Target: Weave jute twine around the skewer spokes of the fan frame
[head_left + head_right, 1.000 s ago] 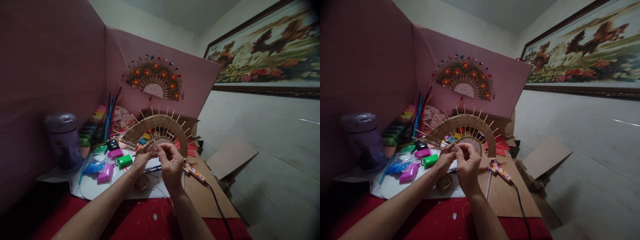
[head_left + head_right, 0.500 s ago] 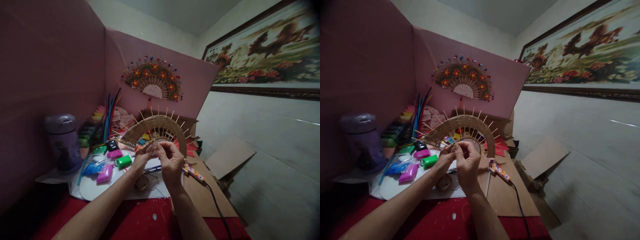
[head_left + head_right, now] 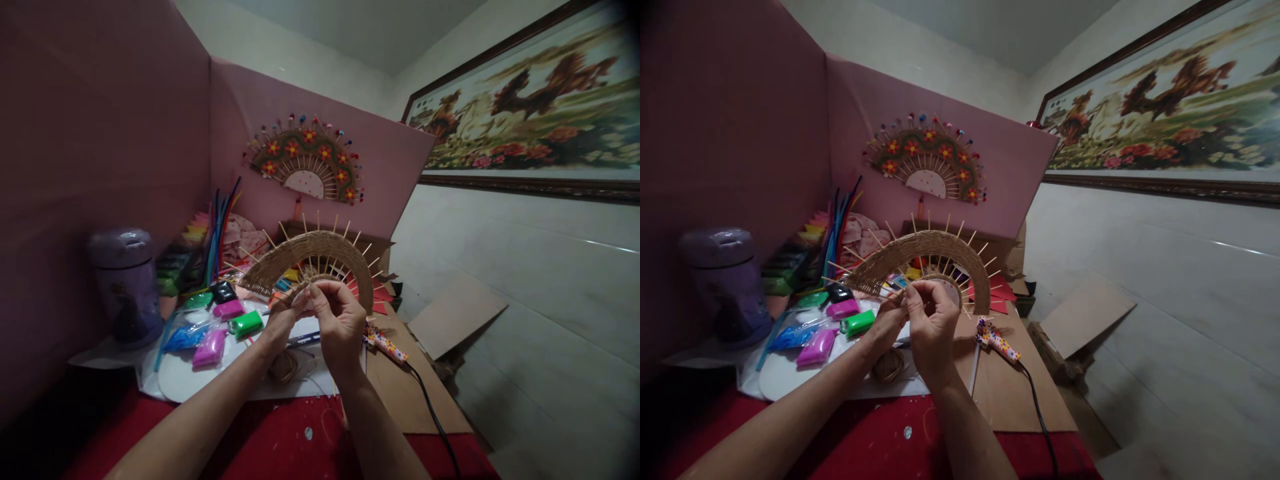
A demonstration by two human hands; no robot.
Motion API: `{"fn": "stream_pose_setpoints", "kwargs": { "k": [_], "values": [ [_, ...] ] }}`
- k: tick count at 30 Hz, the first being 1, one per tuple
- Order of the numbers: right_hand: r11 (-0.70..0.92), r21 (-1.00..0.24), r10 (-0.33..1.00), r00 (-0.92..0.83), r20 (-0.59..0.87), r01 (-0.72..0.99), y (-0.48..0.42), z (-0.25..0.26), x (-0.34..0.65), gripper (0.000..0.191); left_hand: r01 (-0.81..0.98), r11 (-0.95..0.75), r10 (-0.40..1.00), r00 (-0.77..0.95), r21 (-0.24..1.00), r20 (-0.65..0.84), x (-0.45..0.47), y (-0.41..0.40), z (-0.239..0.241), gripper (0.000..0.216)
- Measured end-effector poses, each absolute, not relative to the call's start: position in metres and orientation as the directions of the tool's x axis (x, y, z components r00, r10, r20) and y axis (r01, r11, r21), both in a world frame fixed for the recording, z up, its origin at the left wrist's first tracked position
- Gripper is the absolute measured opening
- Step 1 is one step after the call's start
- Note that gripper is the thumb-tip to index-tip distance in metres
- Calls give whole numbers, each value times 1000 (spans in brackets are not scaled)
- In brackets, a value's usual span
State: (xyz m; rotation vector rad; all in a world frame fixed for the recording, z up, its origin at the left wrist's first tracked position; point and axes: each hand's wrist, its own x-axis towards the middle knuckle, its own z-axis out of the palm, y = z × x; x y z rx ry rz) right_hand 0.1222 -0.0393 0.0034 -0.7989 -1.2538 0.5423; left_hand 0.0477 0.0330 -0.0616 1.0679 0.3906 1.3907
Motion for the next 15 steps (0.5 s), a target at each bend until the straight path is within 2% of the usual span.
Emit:
{"fn": "stream_pose_setpoints", "kwargs": {
  "k": [7, 15],
  "values": [
    [609, -792, 763, 237, 601, 44, -41, 2, 122, 16, -583, -161, 923, 197, 796, 332, 48, 30, -58, 35],
    [614, -788, 759, 236, 606, 48, -43, 3, 121, 15, -603, -86, 970, 131, 793, 205, 52, 37, -59, 41]
  ]
}}
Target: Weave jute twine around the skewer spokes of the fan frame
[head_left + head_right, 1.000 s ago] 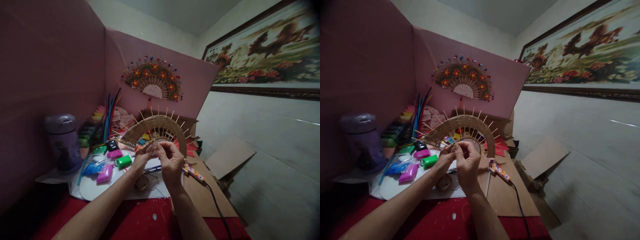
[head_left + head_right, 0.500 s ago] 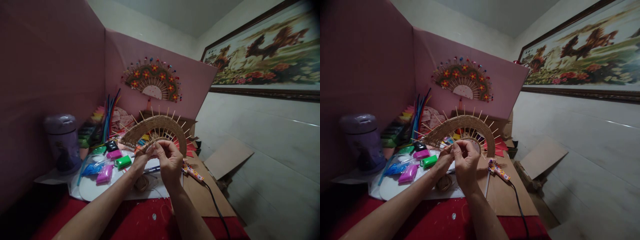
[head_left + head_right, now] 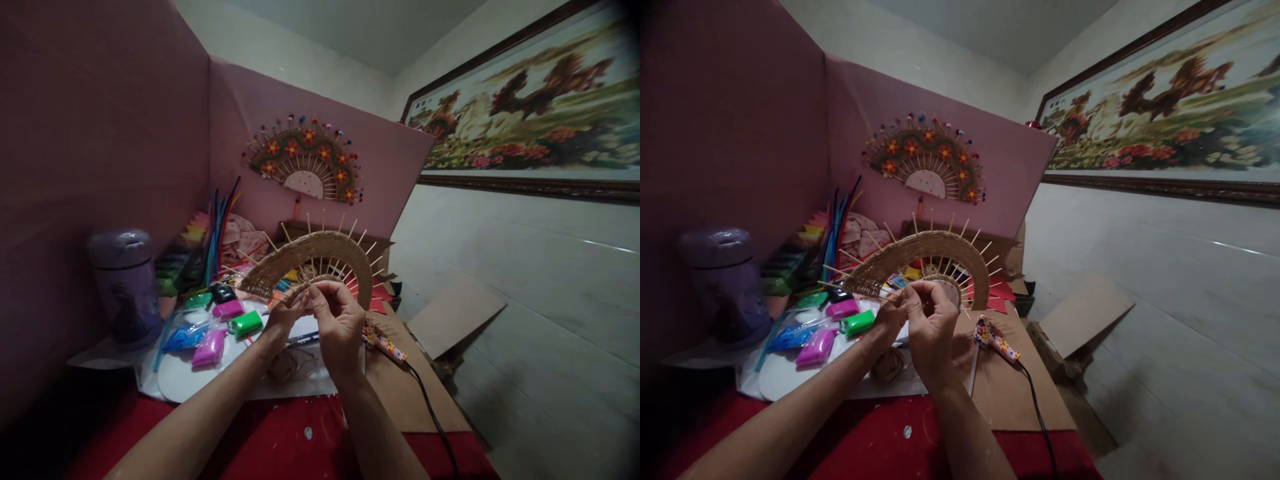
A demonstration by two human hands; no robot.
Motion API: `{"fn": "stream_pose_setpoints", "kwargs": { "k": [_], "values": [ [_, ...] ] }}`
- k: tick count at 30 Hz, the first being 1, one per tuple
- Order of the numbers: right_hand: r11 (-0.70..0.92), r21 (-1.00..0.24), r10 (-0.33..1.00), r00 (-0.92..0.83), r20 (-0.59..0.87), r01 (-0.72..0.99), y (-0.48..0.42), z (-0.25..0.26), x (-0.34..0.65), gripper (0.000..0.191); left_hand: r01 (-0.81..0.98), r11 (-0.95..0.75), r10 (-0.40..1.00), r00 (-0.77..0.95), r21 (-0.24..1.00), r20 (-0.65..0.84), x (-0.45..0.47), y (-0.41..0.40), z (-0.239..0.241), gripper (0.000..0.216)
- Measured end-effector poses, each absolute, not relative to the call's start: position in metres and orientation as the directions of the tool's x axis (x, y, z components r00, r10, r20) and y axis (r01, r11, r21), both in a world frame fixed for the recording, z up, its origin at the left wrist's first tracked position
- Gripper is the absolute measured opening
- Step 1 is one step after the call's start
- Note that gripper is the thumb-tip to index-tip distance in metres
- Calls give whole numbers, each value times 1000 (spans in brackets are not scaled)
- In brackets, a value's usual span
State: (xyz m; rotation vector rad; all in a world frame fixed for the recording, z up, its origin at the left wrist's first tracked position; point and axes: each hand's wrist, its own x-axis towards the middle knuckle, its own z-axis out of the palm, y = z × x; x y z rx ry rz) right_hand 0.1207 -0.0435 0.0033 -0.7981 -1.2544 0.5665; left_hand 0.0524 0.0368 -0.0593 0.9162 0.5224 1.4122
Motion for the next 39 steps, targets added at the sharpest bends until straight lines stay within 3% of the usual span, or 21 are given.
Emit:
{"fn": "stream_pose_setpoints", "kwargs": {
  "k": [8, 13, 19, 27, 39],
  "values": [
    [626, -778, 746, 247, 619, 57, -46, 6, 121, 15, -566, -153, 946, 154, 810, 287, 50, 33, -59, 36],
    [641, -763, 718, 285, 635, 84, -51, 8, 123, 13, -541, -254, 891, 192, 802, 412, 47, 31, -57, 26],
    [663, -748, 693, 361, 624, 20, -64, 8, 127, 10, -501, -346, 845, 201, 793, 495, 46, 28, -46, 24],
    [698, -714, 667, 402, 628, -43, -74, 20, 129, 8, -463, -382, 845, 176, 800, 505, 46, 30, -53, 26],
    [553, -788, 827, 293, 480, -270, -60, 37, 138, 17, -445, -329, 865, 213, 833, 455, 46, 41, -62, 34]
  ]
}}
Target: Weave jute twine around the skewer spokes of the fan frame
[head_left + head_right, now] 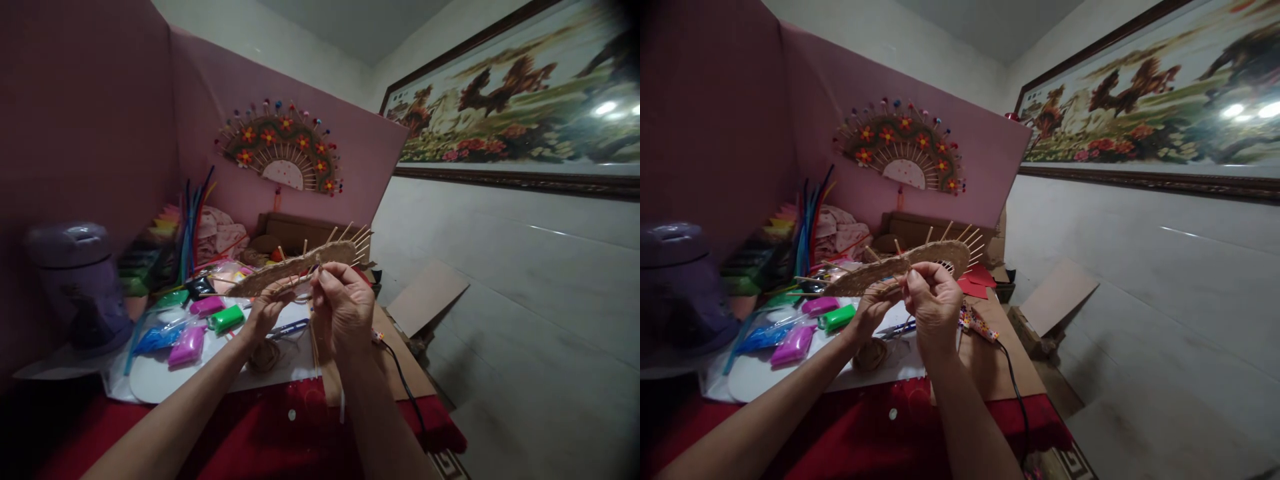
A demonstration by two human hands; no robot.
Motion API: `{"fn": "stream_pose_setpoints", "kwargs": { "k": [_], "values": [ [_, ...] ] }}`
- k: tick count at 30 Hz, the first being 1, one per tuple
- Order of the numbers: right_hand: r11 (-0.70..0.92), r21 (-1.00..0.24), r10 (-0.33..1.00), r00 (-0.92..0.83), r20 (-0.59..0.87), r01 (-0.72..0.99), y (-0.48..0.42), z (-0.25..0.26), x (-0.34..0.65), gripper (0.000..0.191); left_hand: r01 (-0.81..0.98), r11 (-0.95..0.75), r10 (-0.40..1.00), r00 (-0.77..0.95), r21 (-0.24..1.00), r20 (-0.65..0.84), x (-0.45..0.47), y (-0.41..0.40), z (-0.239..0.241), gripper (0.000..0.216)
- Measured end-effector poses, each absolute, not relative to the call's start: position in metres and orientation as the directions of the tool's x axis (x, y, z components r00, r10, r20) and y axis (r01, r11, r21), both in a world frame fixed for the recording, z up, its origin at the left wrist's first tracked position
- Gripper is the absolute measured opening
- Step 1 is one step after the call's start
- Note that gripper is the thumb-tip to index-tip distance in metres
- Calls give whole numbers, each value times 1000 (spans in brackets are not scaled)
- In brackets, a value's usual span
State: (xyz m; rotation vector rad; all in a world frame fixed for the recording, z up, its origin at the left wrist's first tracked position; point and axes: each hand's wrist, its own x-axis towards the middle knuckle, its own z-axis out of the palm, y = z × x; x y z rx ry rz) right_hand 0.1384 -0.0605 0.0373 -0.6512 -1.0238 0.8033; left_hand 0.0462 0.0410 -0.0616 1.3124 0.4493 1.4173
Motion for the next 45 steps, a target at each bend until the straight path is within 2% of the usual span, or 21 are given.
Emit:
{"fn": "stream_pose_setpoints", "kwargs": {
  "k": [8, 14, 20, 29, 39, 45],
  "values": [
    [575, -774, 816, 252, 521, -263, -58, 43, 143, 19, -412, -355, 855, 221, 839, 470, 49, 42, -64, 35],
    [636, -767, 742, 341, 577, -85, -59, 38, 140, 16, -386, -416, 839, 187, 823, 512, 47, 39, -58, 25],
    [667, -745, 680, 380, 627, 34, -56, 32, 137, 10, -429, -371, 843, 216, 823, 493, 45, 35, -52, 30],
    [662, -745, 720, 344, 603, -79, -50, 28, 134, 12, -390, -427, 818, 217, 816, 532, 46, 39, -57, 25],
    [669, -733, 724, 334, 603, -127, -51, 34, 134, 9, -372, -441, 823, 195, 817, 533, 48, 38, -55, 22],
    [635, -751, 760, 317, 567, -178, -52, 37, 134, 9, -372, -447, 821, 191, 814, 538, 48, 39, -57, 25]
  ]
}}
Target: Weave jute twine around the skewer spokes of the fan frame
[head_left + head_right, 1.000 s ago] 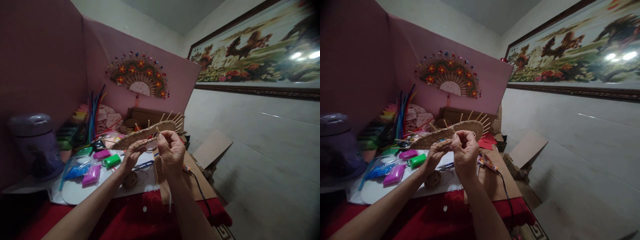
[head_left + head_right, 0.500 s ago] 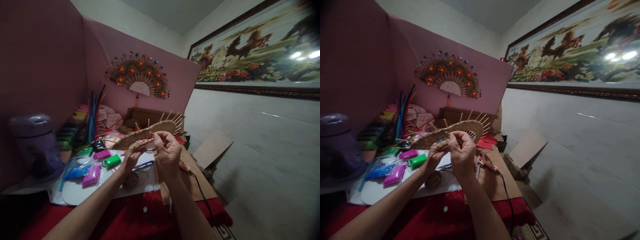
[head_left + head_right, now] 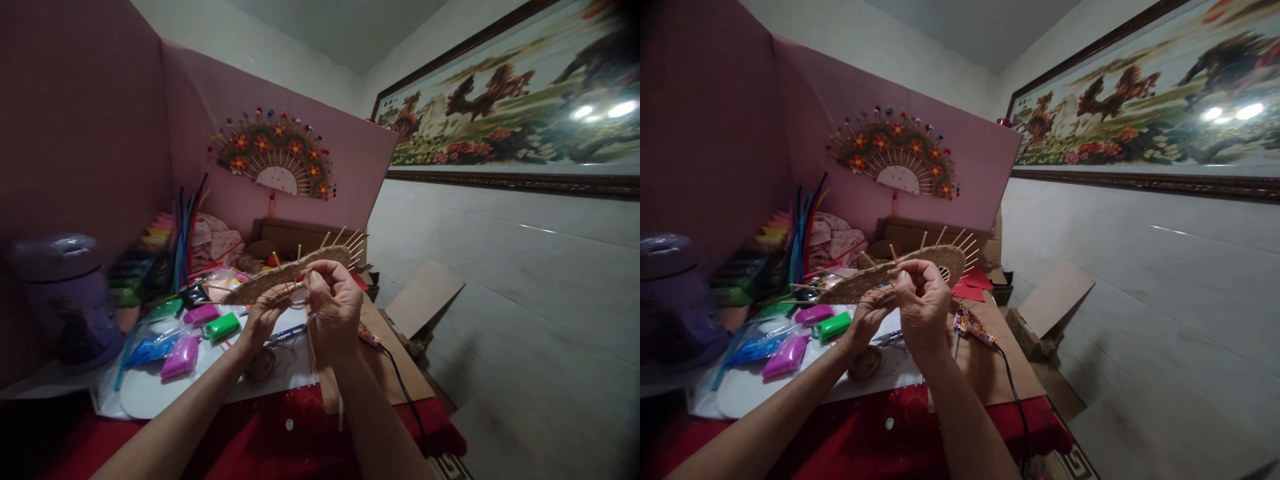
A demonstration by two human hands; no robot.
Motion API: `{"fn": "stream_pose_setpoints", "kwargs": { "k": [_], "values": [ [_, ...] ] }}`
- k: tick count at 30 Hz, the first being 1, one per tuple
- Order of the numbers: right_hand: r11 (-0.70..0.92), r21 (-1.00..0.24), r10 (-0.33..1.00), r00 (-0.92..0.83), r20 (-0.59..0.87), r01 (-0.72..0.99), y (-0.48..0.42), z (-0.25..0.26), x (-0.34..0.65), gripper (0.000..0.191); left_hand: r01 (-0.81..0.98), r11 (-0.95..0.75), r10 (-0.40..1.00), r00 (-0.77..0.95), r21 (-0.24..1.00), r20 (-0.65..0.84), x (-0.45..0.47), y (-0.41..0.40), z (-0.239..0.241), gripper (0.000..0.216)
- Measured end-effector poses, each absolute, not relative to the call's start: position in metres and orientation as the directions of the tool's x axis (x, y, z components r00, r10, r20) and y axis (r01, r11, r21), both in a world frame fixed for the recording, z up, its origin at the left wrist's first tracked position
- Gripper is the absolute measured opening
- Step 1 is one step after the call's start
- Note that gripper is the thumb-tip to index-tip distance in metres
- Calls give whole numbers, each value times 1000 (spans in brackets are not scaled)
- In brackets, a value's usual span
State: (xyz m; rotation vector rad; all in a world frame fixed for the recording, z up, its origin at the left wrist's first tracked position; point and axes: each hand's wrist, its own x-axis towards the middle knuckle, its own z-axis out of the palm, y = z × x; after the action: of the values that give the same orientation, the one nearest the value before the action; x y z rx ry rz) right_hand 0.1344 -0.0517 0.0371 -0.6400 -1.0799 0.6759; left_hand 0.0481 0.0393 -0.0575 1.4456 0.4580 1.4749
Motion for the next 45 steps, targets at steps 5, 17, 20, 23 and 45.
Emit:
{"fn": "stream_pose_setpoints", "kwargs": {
  "k": [5, 17, 20, 23, 45],
  "values": [
    [608, -769, 779, 333, 531, -198, -52, 43, 136, 12, -374, -440, 818, 208, 816, 536, 47, 44, -68, 30],
    [708, -684, 700, 309, 644, -178, -54, 45, 139, 7, -411, -386, 823, 251, 826, 509, 49, 48, -73, 39],
    [701, -694, 702, 331, 630, -166, -55, 46, 139, 7, -422, -367, 834, 245, 829, 494, 49, 47, -73, 41],
    [659, -723, 741, 342, 578, -206, -58, 49, 138, 8, -421, -383, 832, 229, 823, 504, 49, 44, -68, 36],
    [357, -829, 931, 94, 352, -430, 17, 21, 122, 21, -712, -6, 986, 113, 702, 123, 49, 45, -68, 42]
  ]
}}
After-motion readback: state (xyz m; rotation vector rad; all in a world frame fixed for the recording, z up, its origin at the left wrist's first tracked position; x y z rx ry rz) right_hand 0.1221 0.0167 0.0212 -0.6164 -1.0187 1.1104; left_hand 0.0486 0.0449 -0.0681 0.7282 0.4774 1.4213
